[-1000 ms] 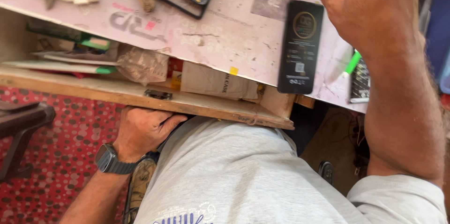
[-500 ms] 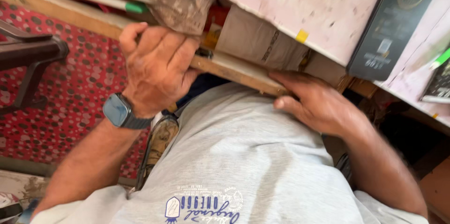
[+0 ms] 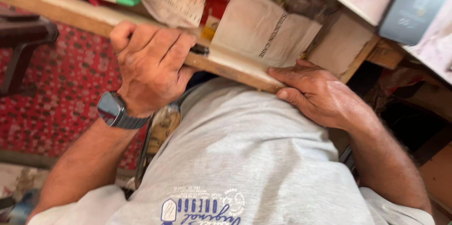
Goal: The person applies adhesive to the frame of a disassembled smartphone and then reassembles it with a new back cover. They then test a different feature phone by pressing buttons and placing it in a protective case.
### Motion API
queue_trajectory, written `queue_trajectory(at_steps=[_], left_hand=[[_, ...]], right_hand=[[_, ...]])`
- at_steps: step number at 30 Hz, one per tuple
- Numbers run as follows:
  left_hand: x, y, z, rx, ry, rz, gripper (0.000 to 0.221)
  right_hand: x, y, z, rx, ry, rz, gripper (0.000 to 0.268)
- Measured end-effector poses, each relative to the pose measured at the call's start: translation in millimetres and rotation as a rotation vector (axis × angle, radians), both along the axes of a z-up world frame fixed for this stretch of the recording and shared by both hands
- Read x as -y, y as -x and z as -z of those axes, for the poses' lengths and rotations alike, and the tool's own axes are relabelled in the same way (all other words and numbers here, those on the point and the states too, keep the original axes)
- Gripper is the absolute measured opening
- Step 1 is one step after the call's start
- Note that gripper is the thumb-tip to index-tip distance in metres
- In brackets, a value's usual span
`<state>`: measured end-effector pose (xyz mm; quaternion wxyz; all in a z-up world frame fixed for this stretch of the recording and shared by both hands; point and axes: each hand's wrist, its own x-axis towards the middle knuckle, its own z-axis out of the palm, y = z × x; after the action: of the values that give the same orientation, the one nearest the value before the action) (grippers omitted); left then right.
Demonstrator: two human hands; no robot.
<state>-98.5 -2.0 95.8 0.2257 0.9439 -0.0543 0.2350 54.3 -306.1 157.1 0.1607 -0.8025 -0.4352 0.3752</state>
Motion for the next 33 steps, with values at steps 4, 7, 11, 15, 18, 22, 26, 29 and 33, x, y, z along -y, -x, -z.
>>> queue_trajectory(at_steps=[4, 7, 11, 15, 18, 22, 26, 29, 33], left_hand=[[0.6, 0.1, -2.9, -0.015, 0.027, -0.009, 0.039], [2.4, -2.6, -6.6, -0.018, 0.047, -0.02, 0.042], [5.9, -2.5, -11.3, -0.068, 0.023, -0.044, 0.042], [5.9, -4.4, -10.2, -0.057, 0.018, -0.058, 0.043], [5.2, -3.4, -7.1, -0.044, 0.021, -0.056, 0.044], [3.8, 0.9, -2.3, -0.046, 0.026, -0.038, 0.045], [3.1, 1.9, 4.3, 0.0, 0.005, -0.041, 0.039], [2.4, 3.1, 9.2, 0.013, -0.016, -0.043, 0.037], [3.8, 2.4, 11.5, 0.022, -0.027, -0.051, 0.036]], right_hand=[[0.3, -19.0, 9.8, 0.095, 0.156, 0.178, 0.049], [-19.8, -43.7, 24.9, 0.314, 0.24, 0.281, 0.069], [-45.4, -56.0, 44.7, 0.249, 0.356, 0.287, 0.086], [-43.7, -30.0, 37.3, 0.364, 0.33, 0.091, 0.063], [-40.8, -19.6, 28.6, 0.317, 0.291, 0.046, 0.046], [-29.9, -11.1, 18.2, 0.274, 0.156, -0.008, 0.036], [-9.6, -9.8, 7.7, 0.049, 0.04, 0.083, 0.026], [1.7, -9.1, 4.6, -0.028, 0.065, 0.143, 0.025], [4.9, -14.3, 2.6, -0.084, 0.065, 0.117, 0.026]])
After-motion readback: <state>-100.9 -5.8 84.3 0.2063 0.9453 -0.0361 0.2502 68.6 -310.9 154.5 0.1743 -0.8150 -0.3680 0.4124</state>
